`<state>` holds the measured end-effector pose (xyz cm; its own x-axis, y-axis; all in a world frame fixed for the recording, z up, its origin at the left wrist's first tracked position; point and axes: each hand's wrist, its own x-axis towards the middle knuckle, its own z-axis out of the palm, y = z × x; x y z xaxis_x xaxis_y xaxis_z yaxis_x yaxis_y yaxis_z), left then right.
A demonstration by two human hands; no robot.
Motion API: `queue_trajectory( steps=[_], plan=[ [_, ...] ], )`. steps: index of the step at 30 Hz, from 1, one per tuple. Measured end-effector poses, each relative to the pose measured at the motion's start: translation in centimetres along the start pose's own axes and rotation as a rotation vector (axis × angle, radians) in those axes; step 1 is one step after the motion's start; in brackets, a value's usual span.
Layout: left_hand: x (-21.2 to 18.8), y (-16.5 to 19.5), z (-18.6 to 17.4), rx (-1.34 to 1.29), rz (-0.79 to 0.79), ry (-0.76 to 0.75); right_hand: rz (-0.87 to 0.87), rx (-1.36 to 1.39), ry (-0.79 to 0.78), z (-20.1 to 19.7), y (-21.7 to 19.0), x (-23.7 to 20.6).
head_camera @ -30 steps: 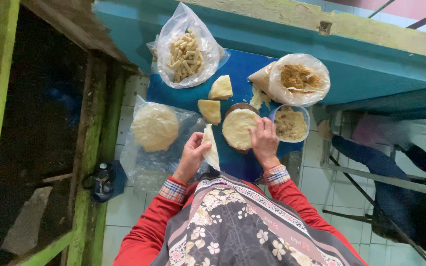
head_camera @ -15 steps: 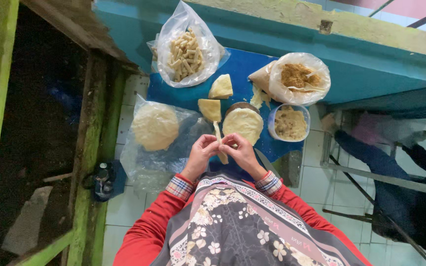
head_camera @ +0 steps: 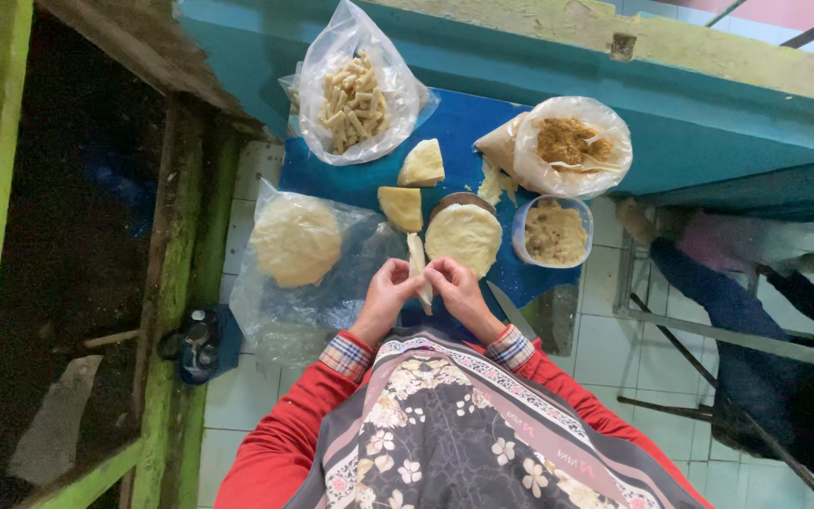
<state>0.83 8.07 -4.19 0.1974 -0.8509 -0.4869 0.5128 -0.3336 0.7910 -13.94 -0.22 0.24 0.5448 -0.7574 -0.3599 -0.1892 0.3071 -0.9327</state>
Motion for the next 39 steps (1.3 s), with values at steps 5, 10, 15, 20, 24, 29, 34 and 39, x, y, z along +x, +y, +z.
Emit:
queue_trajectory(
  steps=[5,10,15,20,24,29,34,39],
  plan=[
    [-0.2,0.1,-0.5,-0.119,0.045,-0.053,0.159,0.260,-0.007,-0.3,-0.9,0.1],
    [-0.8,0.4,-0.1,-0.081,0.026,-0.089,0.079,0.077,-0.011,0.3,-1.5,-0.2],
    [-1.3,0.7,-0.2,-0.201,0.026,-0.140,-0.069,0.076,0.091,0.6,-1.4,0.2],
    [-1.6,0.7,-0.8,-0.395,-0.040,-0.172,-0.033,0.083,0.192,0.8,-1.4,0.2],
    [-1.5,0.1,-0.5,-0.247,0.005,-0.209,-0.007,0.163,0.148,2.0,-1.4,0.1],
    [-1.4,0.4,0.4,-0.408,-0.040,-0.278,-0.183,0.071,0.245,2.4,-1.3,0.5],
    [-1.7,2.4,1.1,-0.515,-0.159,-0.206,-0.204,0.072,0.254,2.2,-0.8,0.4],
    [-1.8,2.8,2.2,-0.126,0.009,-0.097,-0.263,-0.068,0.263,2.1,0.0,0.3]
  ],
)
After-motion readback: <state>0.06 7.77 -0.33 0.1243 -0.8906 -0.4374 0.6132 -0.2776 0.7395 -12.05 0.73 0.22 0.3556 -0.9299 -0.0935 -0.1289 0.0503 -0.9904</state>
